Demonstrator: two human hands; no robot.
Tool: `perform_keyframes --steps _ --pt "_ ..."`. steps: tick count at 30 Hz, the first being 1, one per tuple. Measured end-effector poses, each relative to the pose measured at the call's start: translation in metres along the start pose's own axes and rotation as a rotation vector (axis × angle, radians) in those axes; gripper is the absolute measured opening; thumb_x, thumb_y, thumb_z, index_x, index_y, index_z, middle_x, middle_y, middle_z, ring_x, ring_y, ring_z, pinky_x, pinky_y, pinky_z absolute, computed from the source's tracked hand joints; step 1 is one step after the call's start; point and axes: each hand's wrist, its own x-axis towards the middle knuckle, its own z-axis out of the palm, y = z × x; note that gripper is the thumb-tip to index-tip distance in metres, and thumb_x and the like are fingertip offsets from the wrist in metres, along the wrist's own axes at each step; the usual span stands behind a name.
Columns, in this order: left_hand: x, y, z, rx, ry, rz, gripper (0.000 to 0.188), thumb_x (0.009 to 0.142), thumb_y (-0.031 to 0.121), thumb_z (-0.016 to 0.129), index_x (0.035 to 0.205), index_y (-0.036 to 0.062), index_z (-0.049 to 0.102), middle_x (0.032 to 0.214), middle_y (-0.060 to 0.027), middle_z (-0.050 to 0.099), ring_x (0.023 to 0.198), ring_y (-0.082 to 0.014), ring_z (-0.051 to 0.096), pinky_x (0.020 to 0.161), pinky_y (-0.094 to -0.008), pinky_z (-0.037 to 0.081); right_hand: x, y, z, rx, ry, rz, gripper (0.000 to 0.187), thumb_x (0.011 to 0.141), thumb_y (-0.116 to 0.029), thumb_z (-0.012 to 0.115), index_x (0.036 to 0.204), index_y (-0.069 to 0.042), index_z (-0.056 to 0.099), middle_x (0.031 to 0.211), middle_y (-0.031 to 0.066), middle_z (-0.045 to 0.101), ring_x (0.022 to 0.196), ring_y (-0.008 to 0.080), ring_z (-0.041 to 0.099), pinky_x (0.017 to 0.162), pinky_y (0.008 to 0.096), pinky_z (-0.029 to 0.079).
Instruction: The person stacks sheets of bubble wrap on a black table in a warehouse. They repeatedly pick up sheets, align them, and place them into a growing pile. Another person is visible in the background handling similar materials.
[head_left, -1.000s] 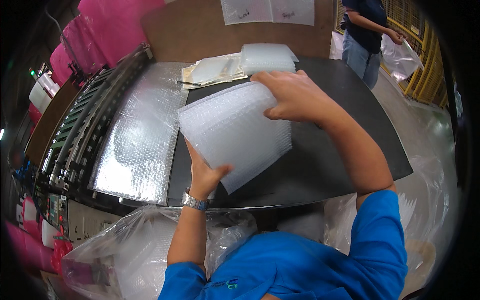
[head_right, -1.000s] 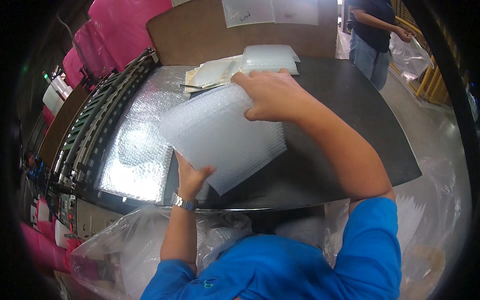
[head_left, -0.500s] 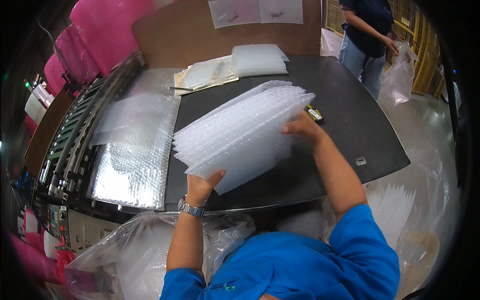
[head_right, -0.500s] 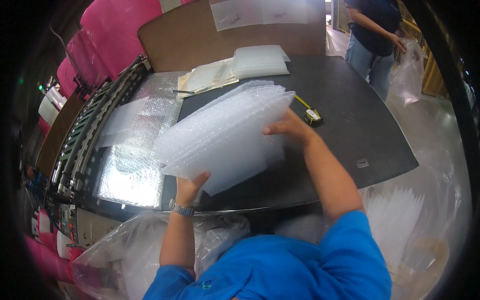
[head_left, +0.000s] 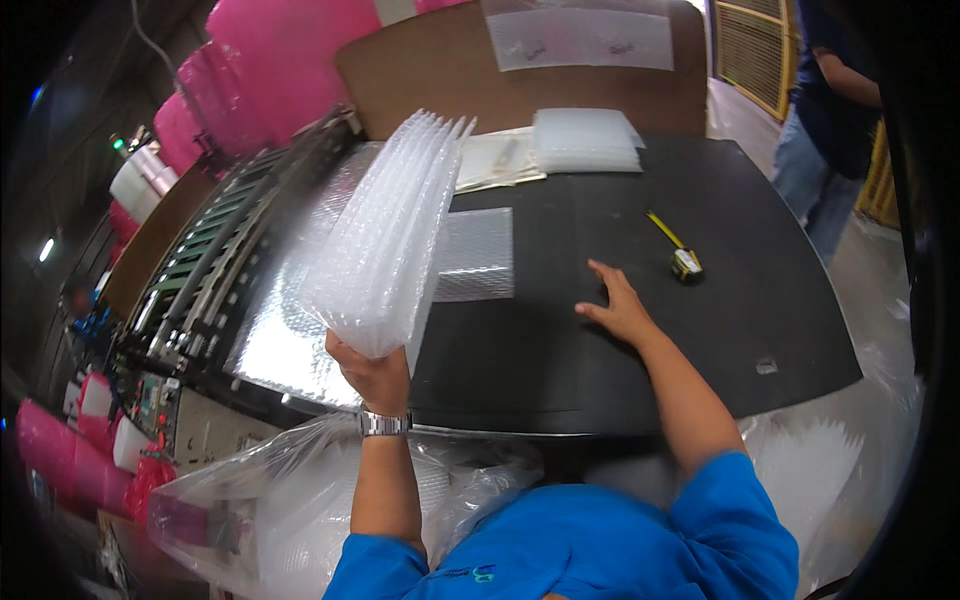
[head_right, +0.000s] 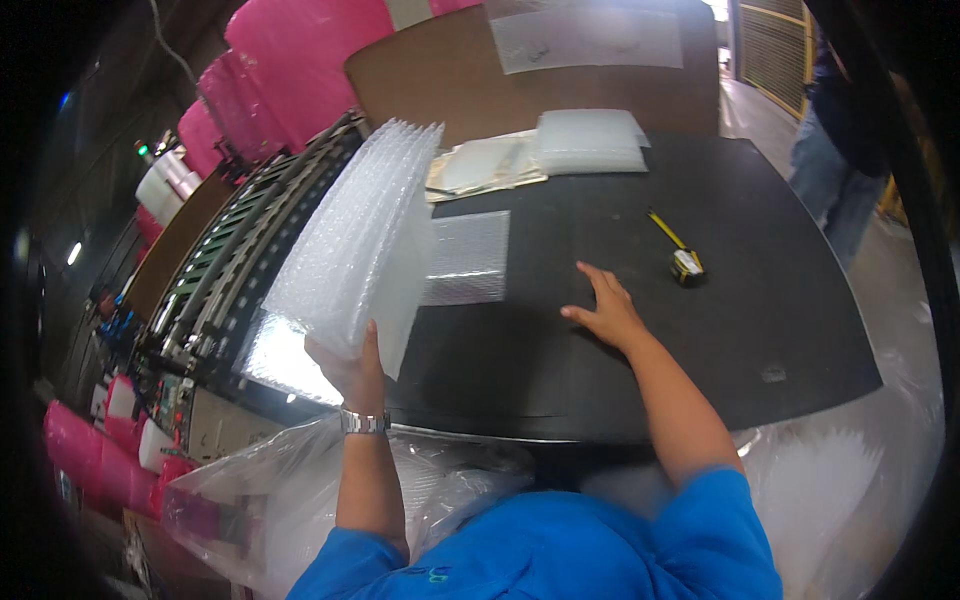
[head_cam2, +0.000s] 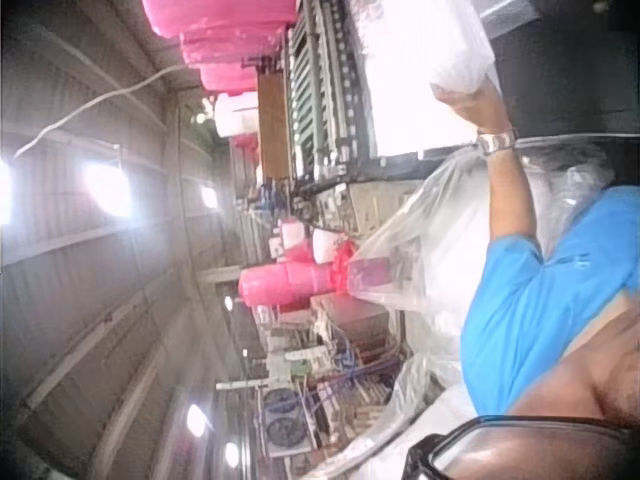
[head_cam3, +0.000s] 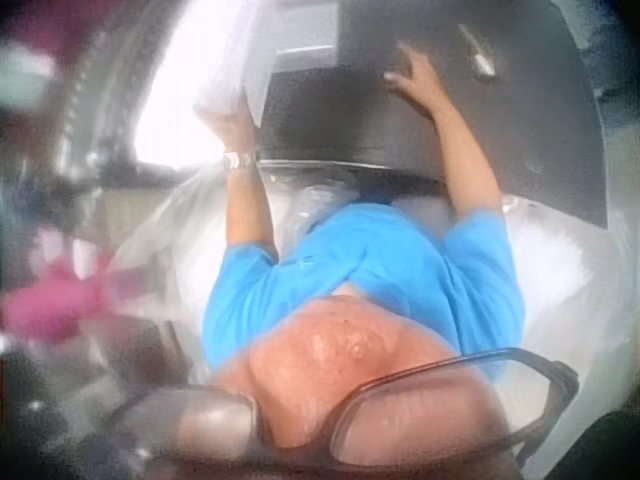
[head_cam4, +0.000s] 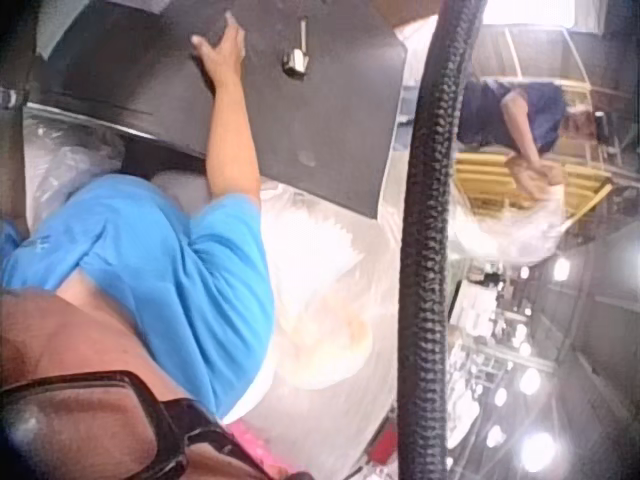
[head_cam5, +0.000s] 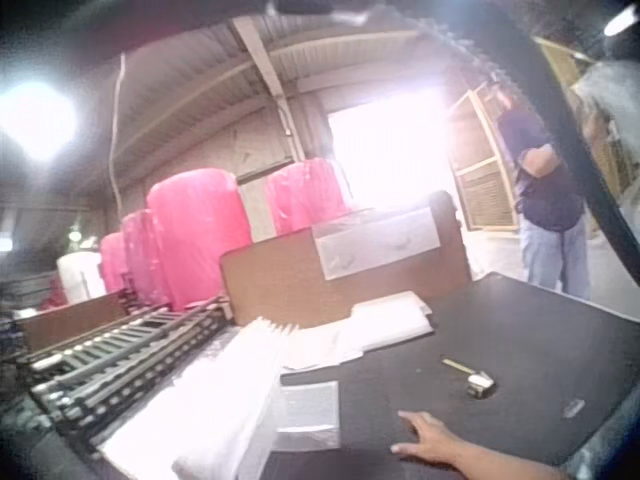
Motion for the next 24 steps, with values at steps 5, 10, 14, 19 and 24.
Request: perform_keyframes --steps 5,10,14,19,24 --pt "0.008 -0.025 -0.017 0.264 0.171 0.135 0.067 0.065 0.009 0.071 0.119 -0.0033 0.034 0.11 -0.0207 0.044 0.102 -0.0375 0.046 0.086 -0.0441 0.039 -0.006 -0.006 0.002 -0.19 -0.17 -0.036 0.056 0.072 -0.03 0.068 0.121 -0.01 0.049 0.117 0.0129 0.05 0.113 0.0283 0.044 0.102 0.0408 0.025" --pt "0.006 -0.039 -0.03 0.327 0.194 0.112 0.066 0.064 0.008 0.069 0.12 -0.0029 0.034 0.11 -0.0204 0.044 0.101 -0.0395 0.045 0.086 -0.047 0.037 -0.009 -0.01 -0.001 -0.204 -0.211 -0.041 0.054 0.072 -0.03 0.068 0.118 -0.01 0.051 0.114 0.0125 0.052 0.113 0.0279 0.044 0.104 0.0428 0.022" --pt "0.005 -0.037 -0.036 0.348 0.216 0.067 0.068 0.064 0.008 0.07 0.12 -0.0031 0.034 0.111 -0.0219 0.044 0.1 -0.0402 0.044 0.086 -0.0475 0.036 -0.01 -0.003 0.002 -0.229 -0.205 -0.067 0.053 0.071 -0.029 0.067 0.118 -0.01 0.051 0.113 0.0123 0.051 0.113 0.0287 0.043 0.104 0.044 0.021" --pt "0.007 -0.034 -0.04 0.348 0.202 0.031 0.071 0.068 0.009 0.072 0.123 -0.0059 0.03 0.116 -0.024 0.043 0.104 -0.0381 0.048 0.087 -0.0454 0.04 -0.01 -0.004 0.002 -0.239 -0.219 -0.06 0.052 0.071 -0.028 0.067 0.117 -0.011 0.052 0.113 0.0114 0.051 0.113 0.029 0.043 0.104 0.0446 0.021" --pt "0.021 -0.009 -0.041 -0.075 0.239 -0.147 0.063 0.075 0.009 0.067 0.123 -0.0061 0.03 0.118 -0.0232 0.044 0.107 -0.0359 0.047 0.091 -0.0441 0.039 -0.011 -0.004 0.0 -0.245 -0.226 -0.055 0.051 0.072 -0.029 0.067 0.117 -0.011 0.052 0.114 0.0114 0.051 0.114 0.0292 0.043 0.104 0.0448 0.021"
